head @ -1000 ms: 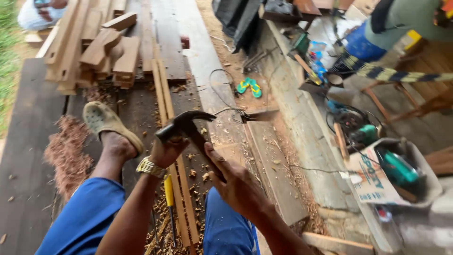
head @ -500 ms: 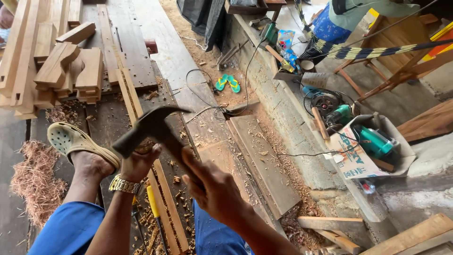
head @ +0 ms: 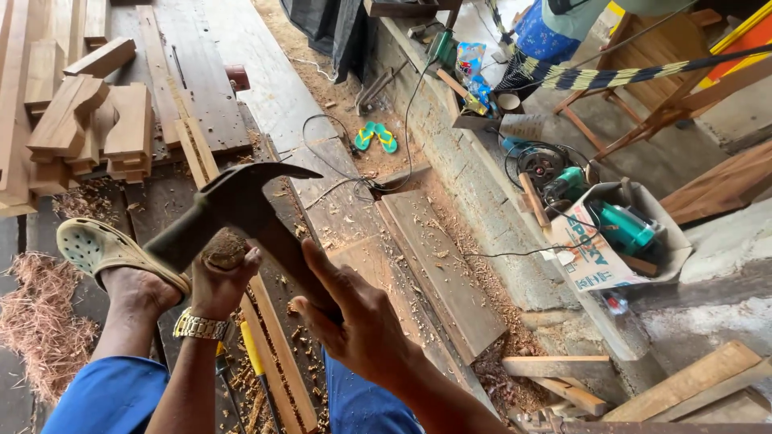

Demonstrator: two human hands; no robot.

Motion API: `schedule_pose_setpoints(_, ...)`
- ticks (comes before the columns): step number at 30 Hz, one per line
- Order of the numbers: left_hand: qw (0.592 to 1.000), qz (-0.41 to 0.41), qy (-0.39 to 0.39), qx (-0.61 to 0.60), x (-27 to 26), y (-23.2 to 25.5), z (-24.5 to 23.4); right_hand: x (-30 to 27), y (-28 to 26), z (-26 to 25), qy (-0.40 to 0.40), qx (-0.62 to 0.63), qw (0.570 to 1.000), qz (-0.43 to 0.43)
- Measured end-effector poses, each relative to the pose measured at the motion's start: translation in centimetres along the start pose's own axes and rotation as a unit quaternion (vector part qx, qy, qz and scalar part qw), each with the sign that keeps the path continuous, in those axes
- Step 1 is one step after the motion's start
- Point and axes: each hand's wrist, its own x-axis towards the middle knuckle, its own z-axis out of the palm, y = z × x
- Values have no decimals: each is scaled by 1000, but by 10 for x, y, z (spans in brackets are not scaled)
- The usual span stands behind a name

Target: Chiseling and carving a groove into a piece of wood using a hammer and a chisel.

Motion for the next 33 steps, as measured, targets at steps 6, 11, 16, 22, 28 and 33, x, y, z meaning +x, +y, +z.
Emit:
schedule_pose_setpoints(6,998,58,8,21,1,-34,3,-17,31,12,-176,-64,974,129)
schedule_pose_setpoints(11,999,46,-14,17,3,-31,0,-57,31,15,-63,11,989,131)
schedule_pose_setpoints(16,1000,-14,8,16,1,23,-1,-122,49,13,7,37,964,263)
schedule_pose_setpoints(22,997,65,31,21,0,41,-2,-185,81,3,-235,-72,831,500)
schedule_pose_setpoints(28,992,112,1,-57,-3,29,0,-215,125,19,-214,-73,869,439)
schedule_pose_setpoints(33,991,125,8,-47,-9,22,10,-198,136,22,-270,-84,762,583)
